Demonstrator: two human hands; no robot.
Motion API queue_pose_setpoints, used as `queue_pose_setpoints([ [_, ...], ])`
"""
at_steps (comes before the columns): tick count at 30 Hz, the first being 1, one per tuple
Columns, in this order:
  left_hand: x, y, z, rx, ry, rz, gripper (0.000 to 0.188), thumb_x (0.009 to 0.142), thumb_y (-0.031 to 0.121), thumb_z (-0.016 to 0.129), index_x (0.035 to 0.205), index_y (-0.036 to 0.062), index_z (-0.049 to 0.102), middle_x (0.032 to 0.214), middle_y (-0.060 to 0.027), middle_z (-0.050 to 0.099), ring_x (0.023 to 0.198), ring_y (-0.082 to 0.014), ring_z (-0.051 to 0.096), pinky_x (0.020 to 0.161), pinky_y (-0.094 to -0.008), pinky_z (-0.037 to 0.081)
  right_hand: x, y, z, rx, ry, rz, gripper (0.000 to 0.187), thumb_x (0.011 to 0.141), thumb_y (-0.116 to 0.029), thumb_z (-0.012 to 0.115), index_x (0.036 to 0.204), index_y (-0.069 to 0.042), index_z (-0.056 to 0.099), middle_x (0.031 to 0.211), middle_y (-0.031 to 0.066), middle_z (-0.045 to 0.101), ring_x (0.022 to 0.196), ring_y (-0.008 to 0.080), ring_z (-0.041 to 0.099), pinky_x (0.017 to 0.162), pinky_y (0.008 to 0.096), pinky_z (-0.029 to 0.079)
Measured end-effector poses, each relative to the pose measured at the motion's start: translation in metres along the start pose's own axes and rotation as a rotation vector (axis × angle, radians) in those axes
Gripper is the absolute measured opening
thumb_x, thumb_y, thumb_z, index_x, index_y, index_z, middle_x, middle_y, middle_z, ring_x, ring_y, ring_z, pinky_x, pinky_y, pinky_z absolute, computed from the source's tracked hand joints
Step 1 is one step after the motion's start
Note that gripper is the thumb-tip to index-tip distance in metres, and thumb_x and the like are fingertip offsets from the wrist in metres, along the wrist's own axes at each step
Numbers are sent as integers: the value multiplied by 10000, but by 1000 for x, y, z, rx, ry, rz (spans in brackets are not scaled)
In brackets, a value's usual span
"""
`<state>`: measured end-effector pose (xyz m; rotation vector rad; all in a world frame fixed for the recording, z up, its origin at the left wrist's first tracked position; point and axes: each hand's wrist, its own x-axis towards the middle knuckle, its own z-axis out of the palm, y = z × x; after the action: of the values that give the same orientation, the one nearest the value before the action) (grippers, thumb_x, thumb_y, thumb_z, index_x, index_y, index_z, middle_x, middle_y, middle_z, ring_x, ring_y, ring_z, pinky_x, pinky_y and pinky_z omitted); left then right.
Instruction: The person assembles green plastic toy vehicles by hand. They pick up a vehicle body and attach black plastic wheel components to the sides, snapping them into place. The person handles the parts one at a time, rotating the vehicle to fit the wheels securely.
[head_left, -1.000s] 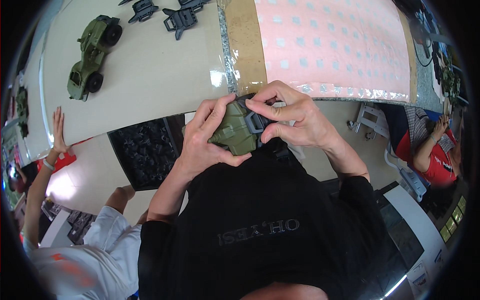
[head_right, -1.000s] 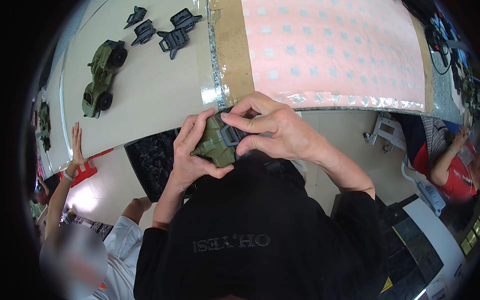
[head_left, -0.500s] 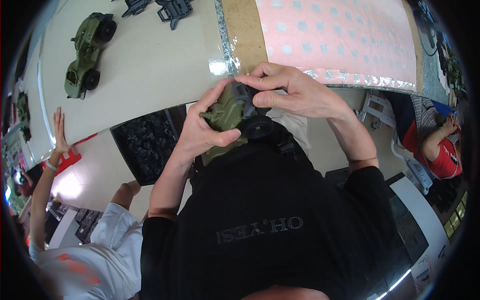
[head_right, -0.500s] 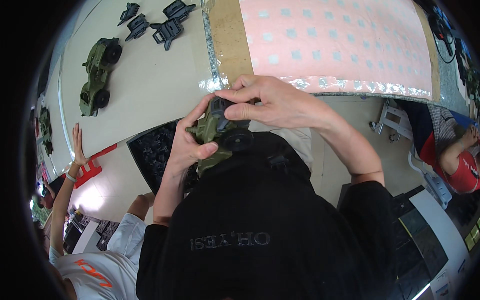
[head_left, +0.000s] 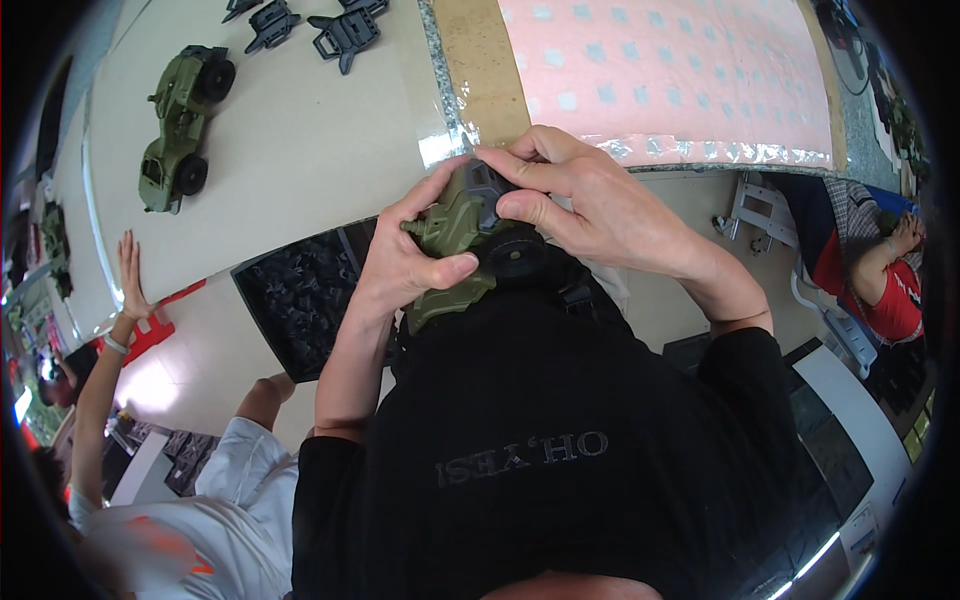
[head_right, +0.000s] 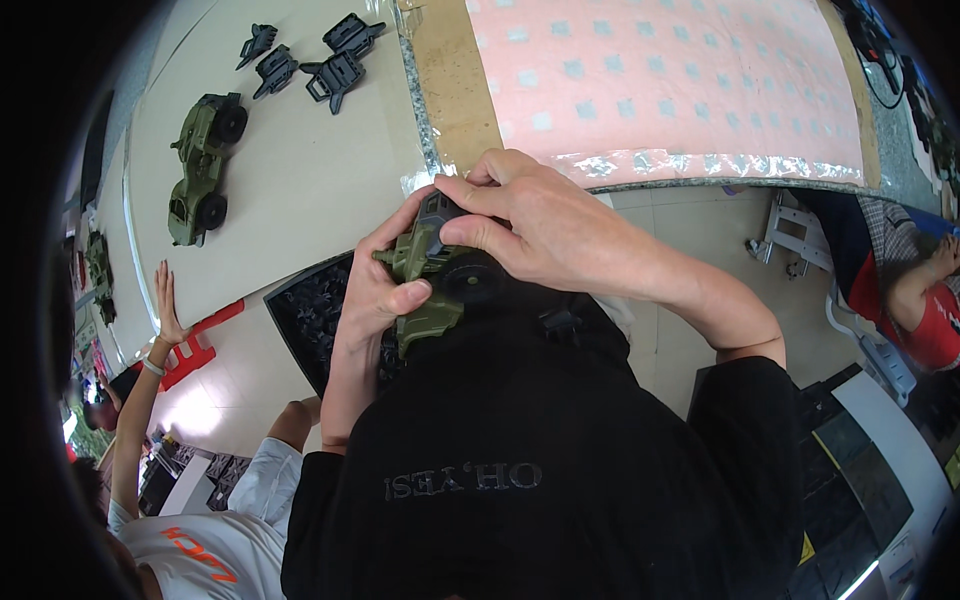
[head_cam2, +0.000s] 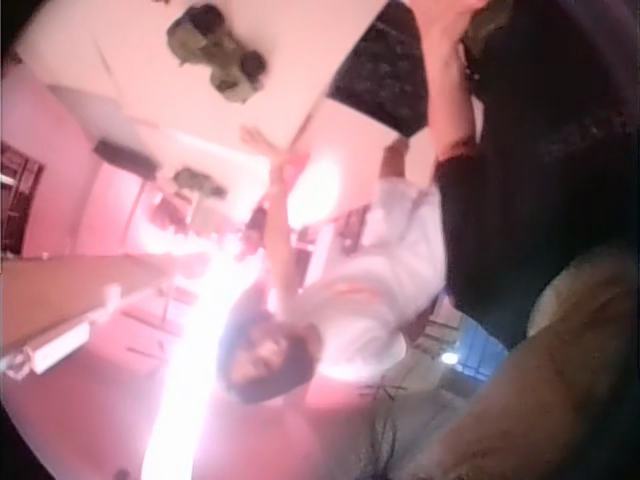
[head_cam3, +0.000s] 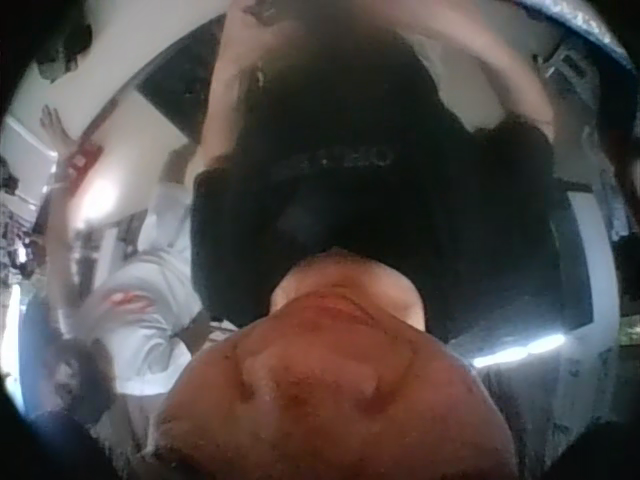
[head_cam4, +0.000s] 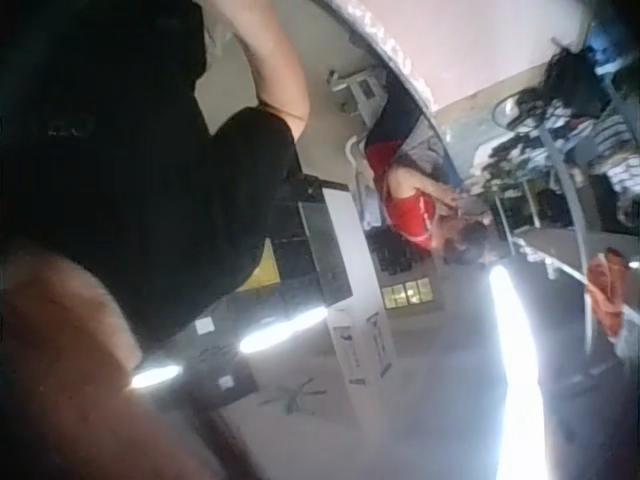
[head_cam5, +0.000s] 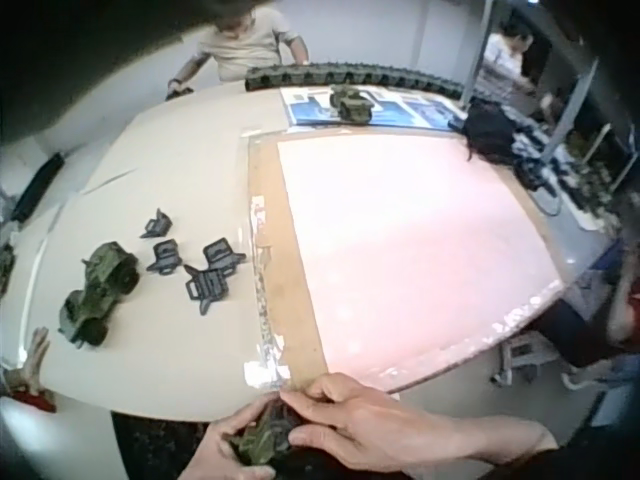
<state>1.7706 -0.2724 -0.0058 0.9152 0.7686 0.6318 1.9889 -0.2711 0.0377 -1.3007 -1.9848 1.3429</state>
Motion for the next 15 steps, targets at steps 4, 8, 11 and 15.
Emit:
queue_pose_setpoints([
  [4, 6, 4, -9, -132, -106, -76, 921, 628, 328, 763, 1349, -75, 355, 1265, -142, 500, 1156, -193, 496, 1003, -304, 348, 4, 3, -13, 110, -162, 81, 422, 970, -298, 437, 1269, -6, 501, 1026, 95, 521, 863, 203, 534, 781, 325, 431],
  [8, 6, -8, -23, -186, -180, -6, 1035, 576, 455, 773, 1355, -71, 339, 1249, -141, 512, 1132, -199, 520, 989, -304, 371, 8, -5, -19, 128, -207, -4, 443, 984, -342, 379, 1179, 29, 525, 1000, 112, 499, 876, 222, 532, 779, 340, 426],
  [11, 2, -22, -35, -245, -169, -4, 1031, 566, 504, 779, 1322, -62, 367, 1215, -126, 527, 1104, -190, 535, 955, -305, 412, 17, -17, -19, 133, -209, 34, 495, 977, -374, 368, 947, 63, 598, 927, 159, 486, 846, 281, 552, 763, 367, 421],
  [15, -8, -44, -54, -382, -111, 27, 942, 580, 504, 797, 1245, -54, 433, 1181, -119, 542, 1081, -179, 544, 915, -312, 455, 27, -23, -19, 89, -192, -26, 501, 970, -375, 380, 892, 74, 588, 865, 194, 486, 772, 297, 561, 753, 378, 423],
])
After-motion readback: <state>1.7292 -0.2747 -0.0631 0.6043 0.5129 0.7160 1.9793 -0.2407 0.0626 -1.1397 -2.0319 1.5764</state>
